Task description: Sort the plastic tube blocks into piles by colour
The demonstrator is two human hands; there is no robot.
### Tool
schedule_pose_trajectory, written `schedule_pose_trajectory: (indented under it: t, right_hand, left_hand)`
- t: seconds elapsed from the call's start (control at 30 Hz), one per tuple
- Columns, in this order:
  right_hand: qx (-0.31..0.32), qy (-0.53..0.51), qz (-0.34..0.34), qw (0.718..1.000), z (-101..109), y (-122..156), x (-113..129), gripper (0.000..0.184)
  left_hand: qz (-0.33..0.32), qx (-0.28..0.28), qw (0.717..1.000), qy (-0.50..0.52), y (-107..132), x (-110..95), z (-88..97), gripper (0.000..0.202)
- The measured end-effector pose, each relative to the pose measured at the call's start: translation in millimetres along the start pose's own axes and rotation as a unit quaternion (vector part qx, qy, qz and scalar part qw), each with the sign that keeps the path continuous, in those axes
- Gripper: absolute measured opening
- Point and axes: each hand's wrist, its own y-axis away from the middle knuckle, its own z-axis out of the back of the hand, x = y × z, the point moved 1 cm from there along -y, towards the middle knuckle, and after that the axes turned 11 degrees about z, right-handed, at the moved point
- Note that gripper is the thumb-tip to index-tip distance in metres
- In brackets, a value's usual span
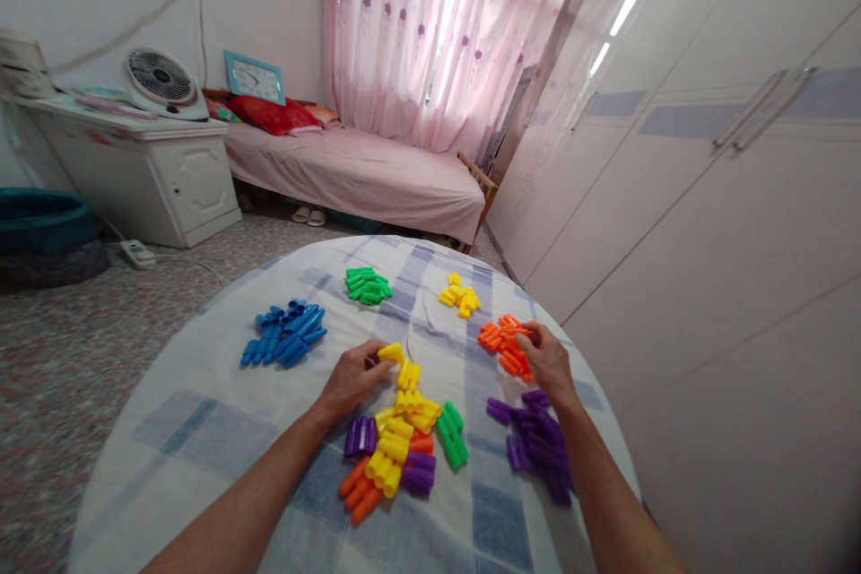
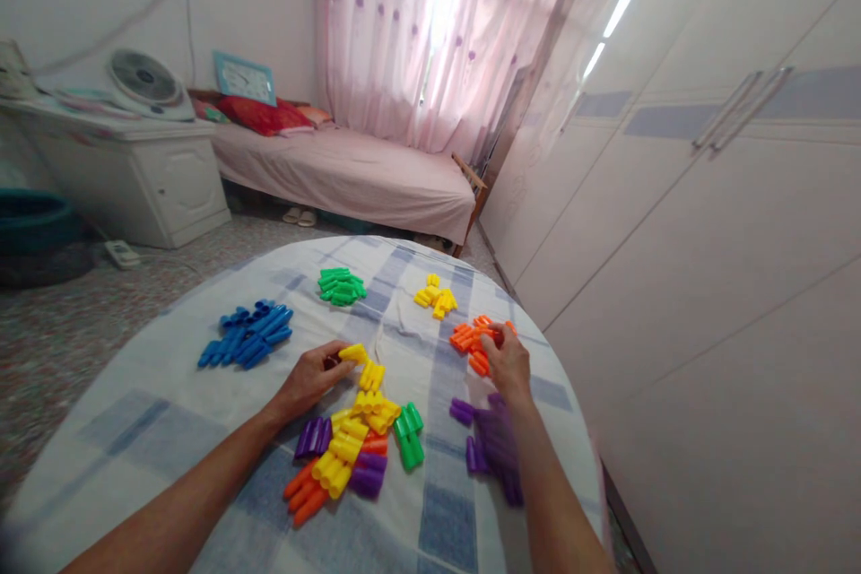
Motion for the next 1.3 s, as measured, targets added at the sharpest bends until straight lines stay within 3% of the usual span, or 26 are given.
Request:
schedule_pose_trajectory:
  t: [0.2, 0.4, 0.53, 0.67, 0.73, 0.83, 0.93, 1.03, 1.17, 1.3]
  right_hand:
    - [0.062, 0.033, 0.039, 0.997, -7.4, -11.6, -15.5, 0.027]
    - [0.029, 0.078, 0.053, 0.995, -11.0, -12.3, -14.2, 0.033]
    - [0.047, 0.055, 0.095, 0.993, -17.4, 7.1, 11.0, 0.031]
    - [0.166, -0.082, 0.161, 0.969, -27.1, 50.9, 50.8, 0.028]
    - [0.204, -0.126, 0.159, 0.958, -30.5, 75.6, 65.5, 0.027]
    - [0.204, -0.155, 0.135, 0.957, -34.7, 104.3, 75.8, 0.029]
    - [0.158, -0.156, 0.125, 0.967, -34.5, 118.8, 82.7, 0.029]
    - [0.133, -0.148, 0.165, 0.966, -26.3, 125.0, 100.9, 0.025]
    - [0.212, -0.113, 0.259, 0.935, -15.2, 136.0, 131.0, 0.022]
    - [0.240, -0.041, 0.267, 0.932, -22.2, 151.7, 135.8, 0.029]
  left_hand:
    - [-0.008, -0.008, 1.000, -0.013, -3.5, 5.5, -0.8, 0.028]
    - [0.009, -0.037, 0.999, 0.006, -3.6, 6.0, -0.7, 0.037]
    - [-0.007, -0.038, 0.999, 0.004, -3.0, 3.0, -0.7, 0.032]
    - [-0.011, -0.055, 0.998, -0.006, -3.2, 2.0, 0.0, 0.032]
    - [-0.008, -0.064, 0.998, -0.008, -3.2, 2.1, 0.2, 0.032]
    - [-0.010, -0.061, 0.998, -0.007, -3.3, 2.9, 0.0, 0.031]
    - [-0.013, -0.059, 0.998, -0.010, -4.0, 4.7, -0.2, 0.031]
    - [-0.015, -0.055, 0.998, -0.013, -4.4, 6.1, -0.3, 0.033]
    - [-0.014, -0.053, 0.998, -0.015, -4.1, 5.9, -0.2, 0.033]
    - [-0.016, -0.048, 0.999, -0.015, -3.8, 5.0, -0.1, 0.033]
